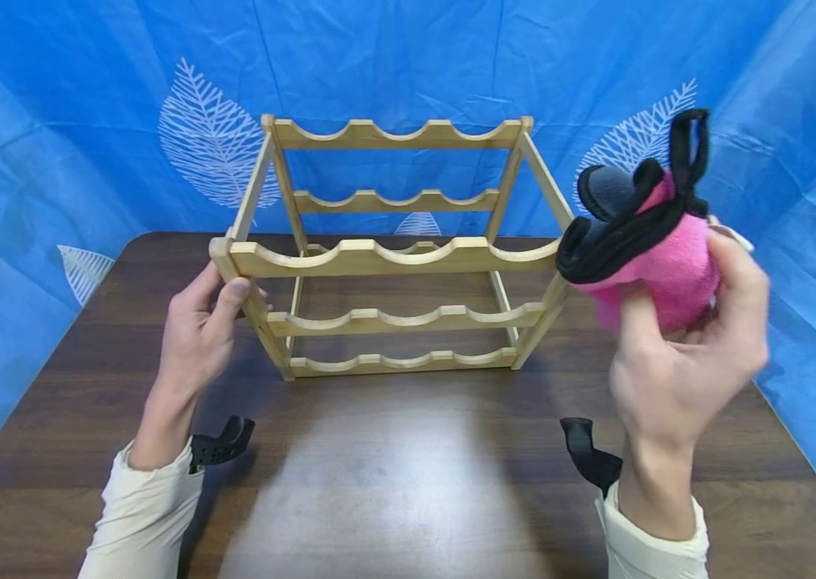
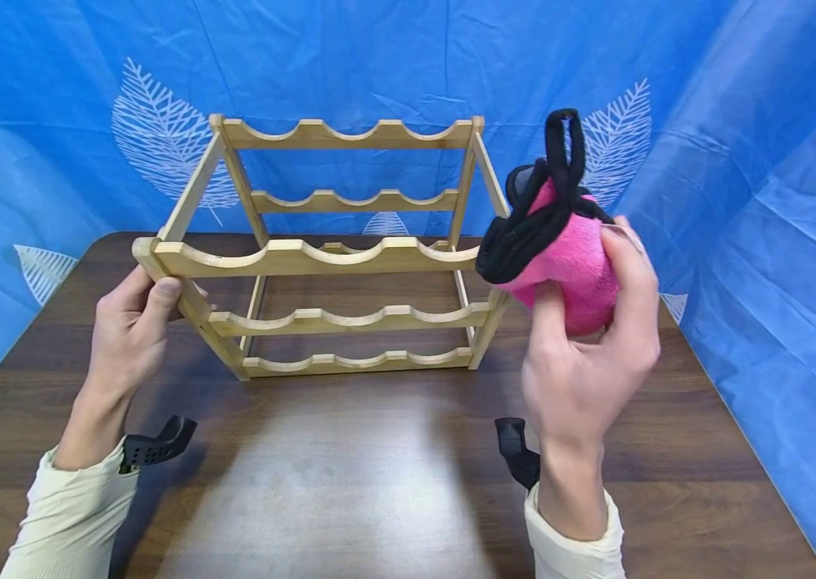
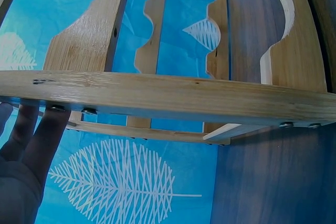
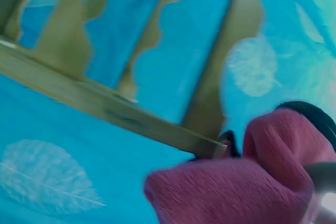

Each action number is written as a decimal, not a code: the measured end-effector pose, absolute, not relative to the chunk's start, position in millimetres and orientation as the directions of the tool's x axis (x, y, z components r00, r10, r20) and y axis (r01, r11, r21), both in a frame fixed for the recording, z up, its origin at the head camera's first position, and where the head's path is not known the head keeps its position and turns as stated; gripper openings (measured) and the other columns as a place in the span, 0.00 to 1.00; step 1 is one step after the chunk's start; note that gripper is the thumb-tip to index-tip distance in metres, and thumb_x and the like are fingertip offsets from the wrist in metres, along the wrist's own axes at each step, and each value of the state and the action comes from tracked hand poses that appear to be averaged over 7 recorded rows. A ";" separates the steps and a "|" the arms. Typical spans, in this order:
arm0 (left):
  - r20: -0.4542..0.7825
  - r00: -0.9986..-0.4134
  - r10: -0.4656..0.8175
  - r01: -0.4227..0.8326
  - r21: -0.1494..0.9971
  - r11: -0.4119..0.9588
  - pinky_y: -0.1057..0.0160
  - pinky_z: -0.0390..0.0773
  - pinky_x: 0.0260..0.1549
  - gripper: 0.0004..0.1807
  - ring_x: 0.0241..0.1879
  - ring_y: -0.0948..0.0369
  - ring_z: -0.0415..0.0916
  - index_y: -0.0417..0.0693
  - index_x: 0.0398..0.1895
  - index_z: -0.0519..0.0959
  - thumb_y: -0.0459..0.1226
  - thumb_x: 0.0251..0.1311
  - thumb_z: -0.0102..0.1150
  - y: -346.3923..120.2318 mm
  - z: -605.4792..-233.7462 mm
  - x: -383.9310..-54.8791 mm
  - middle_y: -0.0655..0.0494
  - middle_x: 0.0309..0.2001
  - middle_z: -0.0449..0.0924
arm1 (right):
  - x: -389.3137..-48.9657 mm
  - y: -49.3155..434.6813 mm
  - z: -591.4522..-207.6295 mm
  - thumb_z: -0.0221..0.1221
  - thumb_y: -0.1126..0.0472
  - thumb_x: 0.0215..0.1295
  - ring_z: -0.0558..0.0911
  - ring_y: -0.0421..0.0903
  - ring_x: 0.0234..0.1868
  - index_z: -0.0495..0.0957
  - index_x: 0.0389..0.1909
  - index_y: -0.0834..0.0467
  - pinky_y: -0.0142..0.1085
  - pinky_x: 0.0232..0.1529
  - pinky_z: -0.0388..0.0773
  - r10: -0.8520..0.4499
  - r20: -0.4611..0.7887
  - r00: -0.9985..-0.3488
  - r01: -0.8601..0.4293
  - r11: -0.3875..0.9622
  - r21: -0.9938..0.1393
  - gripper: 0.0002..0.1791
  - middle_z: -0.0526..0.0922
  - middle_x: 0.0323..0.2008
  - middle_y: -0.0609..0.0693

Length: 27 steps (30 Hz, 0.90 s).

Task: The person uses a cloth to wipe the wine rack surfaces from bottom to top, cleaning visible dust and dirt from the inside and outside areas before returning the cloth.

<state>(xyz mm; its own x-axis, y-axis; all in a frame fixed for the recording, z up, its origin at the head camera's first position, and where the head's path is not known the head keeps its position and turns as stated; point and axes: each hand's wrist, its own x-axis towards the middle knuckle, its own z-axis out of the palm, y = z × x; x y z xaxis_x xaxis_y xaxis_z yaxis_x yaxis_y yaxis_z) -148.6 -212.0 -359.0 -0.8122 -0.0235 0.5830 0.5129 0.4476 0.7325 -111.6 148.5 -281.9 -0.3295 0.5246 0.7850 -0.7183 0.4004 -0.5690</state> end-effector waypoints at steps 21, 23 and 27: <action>0.578 -0.816 -0.023 0.511 0.737 0.442 0.74 0.80 0.38 0.15 0.34 0.65 0.80 0.34 0.57 0.75 0.33 0.76 0.45 -210.6 -359.6 -147.6 0.54 0.34 0.78 | -114.7 175.4 -303.2 0.64 0.47 0.64 0.77 0.57 0.48 0.54 0.72 0.53 0.50 0.41 0.71 0.209 0.384 -0.899 -0.141 0.691 -0.709 0.41 0.77 0.52 0.58; 0.584 -0.811 -0.021 0.519 0.736 0.435 0.73 0.80 0.38 0.15 0.34 0.65 0.80 0.34 0.56 0.75 0.33 0.76 0.45 -210.5 -359.4 -147.7 0.53 0.34 0.78 | -115.5 176.8 -304.4 0.63 0.48 0.64 0.77 0.57 0.48 0.53 0.72 0.55 0.51 0.42 0.72 0.196 0.370 -0.908 -0.139 0.692 -0.708 0.41 0.76 0.52 0.59; 0.598 -0.801 -0.015 0.535 0.727 0.430 0.73 0.80 0.38 0.15 0.34 0.65 0.81 0.33 0.57 0.74 0.33 0.76 0.44 -210.8 -359.2 -148.2 0.53 0.33 0.78 | -116.8 182.0 -305.6 0.63 0.52 0.66 0.77 0.59 0.50 0.50 0.72 0.58 0.53 0.45 0.72 0.128 0.332 -0.935 -0.159 0.684 -0.712 0.42 0.75 0.53 0.62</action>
<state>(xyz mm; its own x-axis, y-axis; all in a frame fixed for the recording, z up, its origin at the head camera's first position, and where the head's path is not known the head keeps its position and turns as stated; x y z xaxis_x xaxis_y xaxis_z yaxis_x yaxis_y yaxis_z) -148.2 -210.8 -359.2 -0.8012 -0.0151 0.5982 0.5349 0.4298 0.7274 -116.8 182.0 -305.6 -0.9346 0.1282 0.3317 -0.1587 0.6841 -0.7119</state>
